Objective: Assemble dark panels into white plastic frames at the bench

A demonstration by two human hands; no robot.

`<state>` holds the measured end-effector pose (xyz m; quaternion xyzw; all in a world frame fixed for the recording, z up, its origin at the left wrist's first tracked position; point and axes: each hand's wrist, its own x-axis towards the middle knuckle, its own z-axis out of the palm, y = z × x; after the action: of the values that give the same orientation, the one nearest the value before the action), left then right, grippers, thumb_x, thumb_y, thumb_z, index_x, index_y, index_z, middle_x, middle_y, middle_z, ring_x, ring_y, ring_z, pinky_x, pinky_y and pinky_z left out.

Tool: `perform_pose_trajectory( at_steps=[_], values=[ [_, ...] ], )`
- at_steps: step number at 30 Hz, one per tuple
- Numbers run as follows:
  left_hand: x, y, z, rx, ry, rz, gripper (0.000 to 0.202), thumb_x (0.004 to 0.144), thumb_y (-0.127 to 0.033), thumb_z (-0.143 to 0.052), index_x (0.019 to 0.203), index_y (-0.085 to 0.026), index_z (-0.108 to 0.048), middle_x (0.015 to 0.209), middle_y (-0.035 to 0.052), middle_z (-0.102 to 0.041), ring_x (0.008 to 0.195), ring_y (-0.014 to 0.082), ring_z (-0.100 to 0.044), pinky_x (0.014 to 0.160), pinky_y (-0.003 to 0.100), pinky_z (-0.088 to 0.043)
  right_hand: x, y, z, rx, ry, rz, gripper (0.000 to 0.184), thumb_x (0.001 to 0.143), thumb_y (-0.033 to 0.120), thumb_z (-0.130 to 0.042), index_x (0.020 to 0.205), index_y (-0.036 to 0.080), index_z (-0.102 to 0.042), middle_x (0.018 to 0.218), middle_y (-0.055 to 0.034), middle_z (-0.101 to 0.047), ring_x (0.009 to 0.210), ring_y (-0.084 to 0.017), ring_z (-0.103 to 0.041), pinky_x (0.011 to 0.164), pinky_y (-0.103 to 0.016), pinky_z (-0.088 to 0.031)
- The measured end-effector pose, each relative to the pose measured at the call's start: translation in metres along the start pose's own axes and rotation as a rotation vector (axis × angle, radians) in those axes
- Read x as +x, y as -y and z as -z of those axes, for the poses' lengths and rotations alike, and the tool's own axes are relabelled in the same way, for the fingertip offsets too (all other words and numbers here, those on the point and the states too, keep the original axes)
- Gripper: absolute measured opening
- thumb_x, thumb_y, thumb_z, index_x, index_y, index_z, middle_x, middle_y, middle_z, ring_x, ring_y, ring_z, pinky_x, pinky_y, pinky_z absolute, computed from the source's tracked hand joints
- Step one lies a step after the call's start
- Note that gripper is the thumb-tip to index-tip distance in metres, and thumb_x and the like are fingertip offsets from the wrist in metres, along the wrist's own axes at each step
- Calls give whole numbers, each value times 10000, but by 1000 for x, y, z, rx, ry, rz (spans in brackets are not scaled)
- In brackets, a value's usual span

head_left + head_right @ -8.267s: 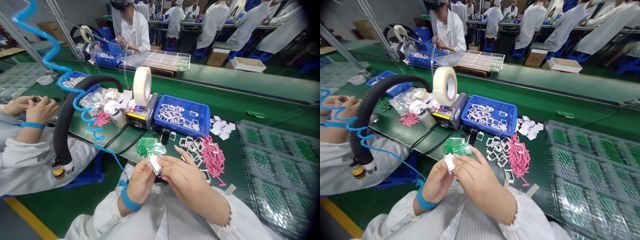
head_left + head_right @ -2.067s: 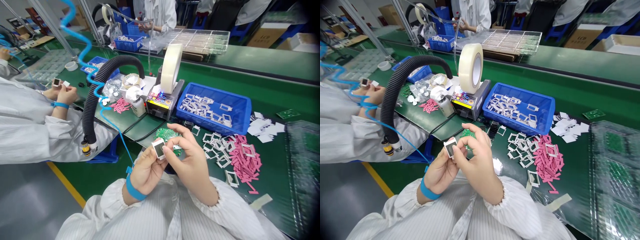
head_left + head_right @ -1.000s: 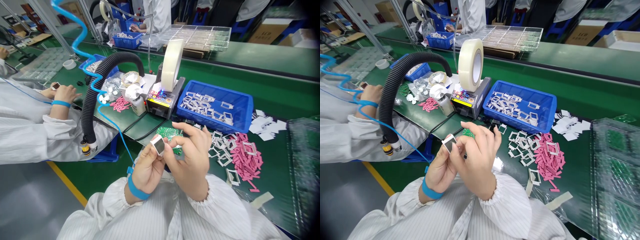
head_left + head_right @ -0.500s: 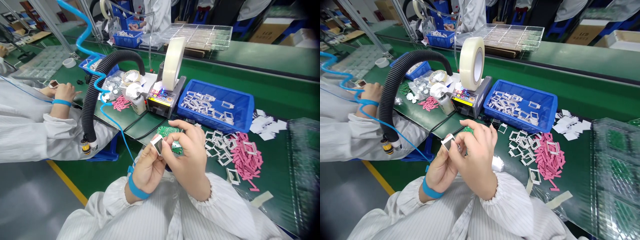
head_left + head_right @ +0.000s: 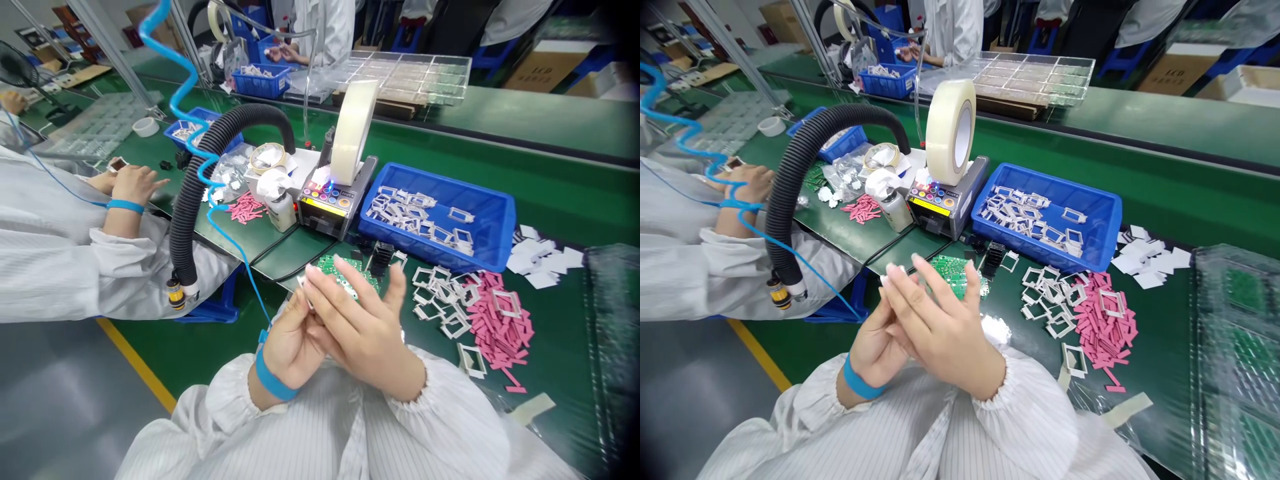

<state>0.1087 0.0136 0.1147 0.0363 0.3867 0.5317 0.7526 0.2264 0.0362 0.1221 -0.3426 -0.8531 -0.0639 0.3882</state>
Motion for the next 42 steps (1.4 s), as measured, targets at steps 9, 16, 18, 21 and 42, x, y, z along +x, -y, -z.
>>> perform_pose_trajectory(
  at_steps=[9, 16, 18, 21, 42],
  values=[
    [6, -4, 6, -6, -11, -27, 139, 825, -274, -591, 907, -214, -686, 930, 5, -712, 892, 108, -643, 832, 217, -478, -13, 5, -5, -101, 425, -47, 719, 812, 652, -438, 1346, 172, -431, 1446, -121, -371, 1330, -419, -235, 1018, -689, 28],
    [-2, -11, 35, 394, 314, 62, 134, 699, -236, -726, 796, -144, -743, 737, 47, -718, 700, 139, -620, 706, 260, -474, -29, -6, 9, 171, 157, -112, 262, 929, 349, -441, 1084, 211, -601, 1102, -27, -683, 1027, -199, -572, 1053, -518, -224],
    [-3, -7, 31, 363, 316, 53, 223, 677, -217, -745, 894, -166, -734, 818, 51, -727, 749, 141, -625, 731, 254, -474, -31, -5, 14, 201, 33, -103, 128, 882, 216, -528, 944, 250, -635, 914, 43, -730, 868, -151, -613, 1046, -481, -240],
    [-1, 5, 22, 215, 290, 85, 320, 665, -234, -757, 971, -157, -701, 878, 56, -715, 771, 124, -630, 716, 219, -476, -33, -3, 20, 171, -62, -57, 170, 819, 102, -578, 876, 247, -645, 815, 70, -735, 791, -136, -621, 1032, -454, -245],
    [25, 0, 40, 184, 23, 77, 292, 793, -243, -635, 1068, -150, -604, 848, 84, -735, 777, 166, -694, 781, 299, -533, -55, -91, 1, -51, 496, -185, 177, 814, 239, -618, 978, 176, -635, 1070, -92, -659, 938, -244, -588, 866, -493, -375]
  ],
)
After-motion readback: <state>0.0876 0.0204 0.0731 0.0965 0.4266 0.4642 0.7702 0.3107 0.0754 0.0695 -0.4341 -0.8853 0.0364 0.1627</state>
